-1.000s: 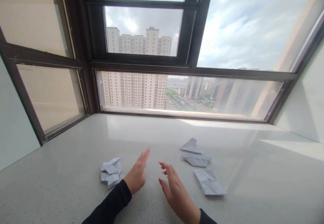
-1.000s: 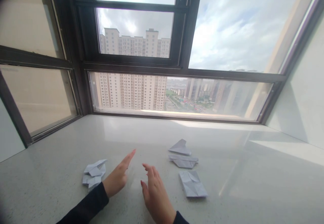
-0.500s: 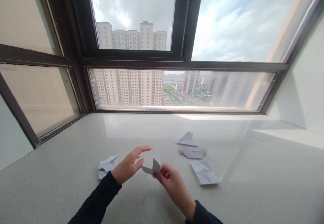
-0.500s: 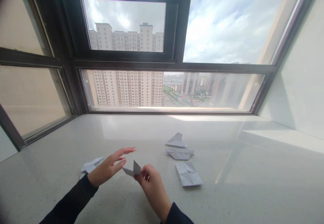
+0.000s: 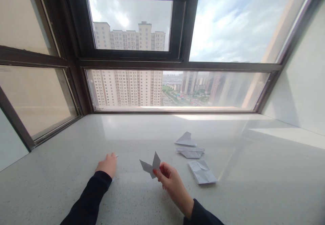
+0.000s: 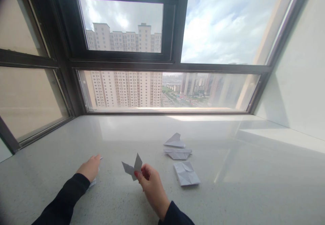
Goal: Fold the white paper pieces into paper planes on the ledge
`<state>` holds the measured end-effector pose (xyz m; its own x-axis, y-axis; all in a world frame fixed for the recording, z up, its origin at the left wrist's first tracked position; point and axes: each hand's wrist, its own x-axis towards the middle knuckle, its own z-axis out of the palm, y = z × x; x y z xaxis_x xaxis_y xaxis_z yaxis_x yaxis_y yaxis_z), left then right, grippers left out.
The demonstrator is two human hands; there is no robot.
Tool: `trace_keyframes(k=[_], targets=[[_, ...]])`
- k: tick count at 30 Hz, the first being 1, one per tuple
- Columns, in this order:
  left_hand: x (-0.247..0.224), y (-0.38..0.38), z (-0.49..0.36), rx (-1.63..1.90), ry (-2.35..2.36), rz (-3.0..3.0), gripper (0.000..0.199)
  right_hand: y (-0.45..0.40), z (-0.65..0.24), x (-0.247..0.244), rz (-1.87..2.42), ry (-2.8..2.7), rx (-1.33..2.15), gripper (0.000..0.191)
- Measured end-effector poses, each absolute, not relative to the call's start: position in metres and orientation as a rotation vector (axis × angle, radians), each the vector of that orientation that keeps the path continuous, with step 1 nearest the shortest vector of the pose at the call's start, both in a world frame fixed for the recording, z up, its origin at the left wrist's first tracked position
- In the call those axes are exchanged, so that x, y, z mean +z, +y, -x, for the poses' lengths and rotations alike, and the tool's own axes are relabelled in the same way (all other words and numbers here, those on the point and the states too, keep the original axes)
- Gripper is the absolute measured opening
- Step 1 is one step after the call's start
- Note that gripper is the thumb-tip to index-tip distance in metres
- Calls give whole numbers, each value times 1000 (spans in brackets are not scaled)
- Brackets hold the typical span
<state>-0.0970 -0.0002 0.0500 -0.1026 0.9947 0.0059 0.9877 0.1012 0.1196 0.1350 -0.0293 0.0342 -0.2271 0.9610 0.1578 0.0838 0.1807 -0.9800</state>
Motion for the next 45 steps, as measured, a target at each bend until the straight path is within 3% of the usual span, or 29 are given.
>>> trace_keyframes(k=[6,10,12,19,23,28,31,37,45], targets=[[70,1,84,394,2241,-2123,55,-28,-136,32,1045,-1515,1192,35],[71,3,67,1062,1768,-2051,42,-27,-136,33,1036,-1490,1167,34],[68,1,55,1187,1515,-1871,37,-27,-136,35,1028,-1464,1153,34],[52,-13,18,985,1066,-1693,42,-26,-141,39,1011,-1497,896,29],[47,-17,11,1016,937,-1619,65,-23,-142,36,960,-1469,1177,30],[44,-11,14,1192,1073,-1421,72,-17,-145,31,995,-1305,1284,32],[42,-11,12,1196,1031,-1188,68,-15,-147,30,982,-1197,1280,31],[34,-19,-3,992,840,-1117,39,-17,-146,32,914,-1170,1315,28],[46,-22,0,1051,922,-1124,40,-16,-148,34,1012,-1256,1269,34]])
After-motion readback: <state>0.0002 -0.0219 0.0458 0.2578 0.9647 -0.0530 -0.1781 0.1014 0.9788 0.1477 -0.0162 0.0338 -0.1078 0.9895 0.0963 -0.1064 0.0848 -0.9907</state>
